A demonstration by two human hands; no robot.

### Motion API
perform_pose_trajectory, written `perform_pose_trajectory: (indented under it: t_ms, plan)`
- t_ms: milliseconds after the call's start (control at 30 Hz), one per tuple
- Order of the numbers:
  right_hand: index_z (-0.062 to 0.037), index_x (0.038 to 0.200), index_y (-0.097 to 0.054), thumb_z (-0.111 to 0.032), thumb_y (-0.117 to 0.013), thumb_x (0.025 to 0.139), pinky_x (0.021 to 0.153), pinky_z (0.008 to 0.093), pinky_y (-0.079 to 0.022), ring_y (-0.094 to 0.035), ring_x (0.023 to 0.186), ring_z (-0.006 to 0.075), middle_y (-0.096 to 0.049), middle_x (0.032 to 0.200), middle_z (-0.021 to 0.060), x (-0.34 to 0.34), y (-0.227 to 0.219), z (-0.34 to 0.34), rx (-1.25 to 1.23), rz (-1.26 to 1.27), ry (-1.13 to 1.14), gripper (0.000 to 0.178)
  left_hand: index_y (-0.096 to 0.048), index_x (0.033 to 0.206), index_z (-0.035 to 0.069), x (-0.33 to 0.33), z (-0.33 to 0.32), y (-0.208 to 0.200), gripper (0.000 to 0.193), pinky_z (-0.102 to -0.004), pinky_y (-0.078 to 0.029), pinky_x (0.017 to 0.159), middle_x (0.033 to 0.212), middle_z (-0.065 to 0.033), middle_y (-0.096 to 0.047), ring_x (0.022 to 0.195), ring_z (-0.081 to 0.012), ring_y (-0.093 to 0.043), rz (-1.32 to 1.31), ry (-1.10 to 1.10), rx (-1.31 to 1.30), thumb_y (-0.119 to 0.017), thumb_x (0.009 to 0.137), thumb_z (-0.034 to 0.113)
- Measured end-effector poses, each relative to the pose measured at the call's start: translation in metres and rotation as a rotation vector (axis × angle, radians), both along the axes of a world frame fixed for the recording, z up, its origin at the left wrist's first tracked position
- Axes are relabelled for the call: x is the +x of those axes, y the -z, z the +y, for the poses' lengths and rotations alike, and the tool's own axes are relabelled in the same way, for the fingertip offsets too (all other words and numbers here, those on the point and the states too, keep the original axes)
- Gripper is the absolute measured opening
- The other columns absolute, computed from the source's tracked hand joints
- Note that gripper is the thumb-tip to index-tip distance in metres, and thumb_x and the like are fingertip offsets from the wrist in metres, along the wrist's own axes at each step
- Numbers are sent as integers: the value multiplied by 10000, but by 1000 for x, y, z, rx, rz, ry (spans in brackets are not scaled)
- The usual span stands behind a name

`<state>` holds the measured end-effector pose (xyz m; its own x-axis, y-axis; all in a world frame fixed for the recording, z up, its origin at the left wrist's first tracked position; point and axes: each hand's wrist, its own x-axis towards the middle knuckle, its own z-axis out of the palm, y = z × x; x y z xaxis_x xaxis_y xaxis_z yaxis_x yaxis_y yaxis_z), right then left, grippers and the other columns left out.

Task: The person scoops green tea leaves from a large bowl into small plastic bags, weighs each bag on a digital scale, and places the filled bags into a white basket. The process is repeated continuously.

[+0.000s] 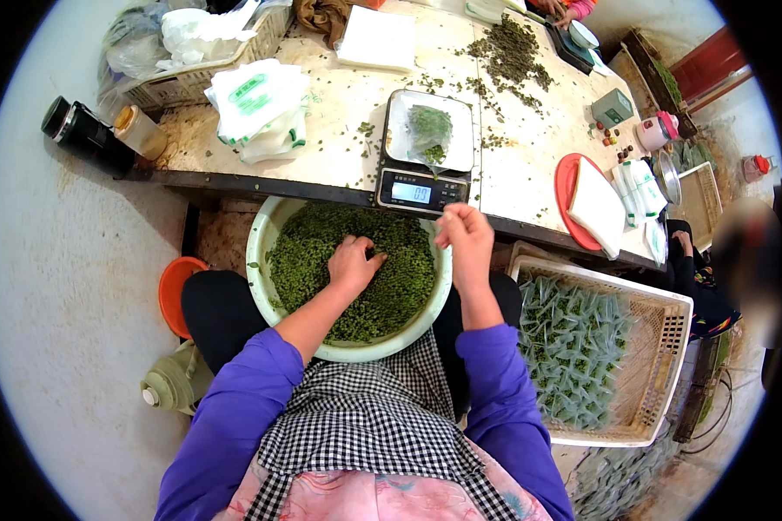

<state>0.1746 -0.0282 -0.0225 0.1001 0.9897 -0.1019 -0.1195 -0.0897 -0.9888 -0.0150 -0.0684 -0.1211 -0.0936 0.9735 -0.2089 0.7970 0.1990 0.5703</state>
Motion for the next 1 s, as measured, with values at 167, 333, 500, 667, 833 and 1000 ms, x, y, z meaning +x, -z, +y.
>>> perform_pose_trajectory:
  t_ms: [167, 333, 500, 667, 833, 1000]
  plan:
    - [0, 1047, -665, -65, -637, 926, 600, 235, -506, -608, 645, 76, -658, 807, 15, -1, 36, -36, 47, -224, -143, 140, -678, 1071, 19, -8, -6, -1, 225, -301, -491, 678, 928, -59, -650, 755, -156, -606, -525, -87, 7, -702, 892, 153]
    - [-45, 1312, -565, -153, -765, 828, 932, 382, -508, -602, 1129, 326, -587, 1294, 182, -13, 39, -47, 320, -553, -414, 535, -653, 1078, 2, -22, -25, -40, 166, -242, -464, 695, 907, 11, -646, 791, -65, -554, -921, 9, -108, -641, 938, 90]
    - [-16, 1195, -620, -149, -738, 881, 675, 288, -494, -598, 788, 121, -681, 998, 74, -21, 39, -61, -29, -347, -602, 360, -636, 1110, 1, -24, -36, -55, 186, -227, -483, 762, 976, -7, -637, 850, -72, -574, -1151, -1, -166, -641, 948, 93]
    - [-15, 1083, -655, -176, -728, 877, 667, 312, -497, -629, 767, 179, -675, 899, 112, -11, 50, -64, -71, -382, -450, 271, -654, 1080, 8, -25, -41, -55, 160, -206, -460, 695, 911, 13, -629, 777, -53, -548, -1210, -64, -163, -664, 937, 77]
    - [-27, 1084, -666, -182, -726, 852, 745, 398, -518, -651, 909, 328, -675, 1042, 154, -4, 34, -63, 324, -888, -391, 285, -642, 1095, 7, -23, -36, -58, 168, -239, -536, 716, 880, -9, -637, 765, -81, -597, -1098, -132, -108, -657, 943, 77]
    - [-20, 1137, -652, -157, -751, 841, 855, 376, -526, -652, 996, 269, -653, 1141, 134, -10, 25, -67, 232, -560, -242, 340, -615, 1117, 1, -14, -22, -83, 182, -286, -600, 768, 902, -35, -641, 806, -121, -657, -1391, -254, -209, -642, 947, 61]
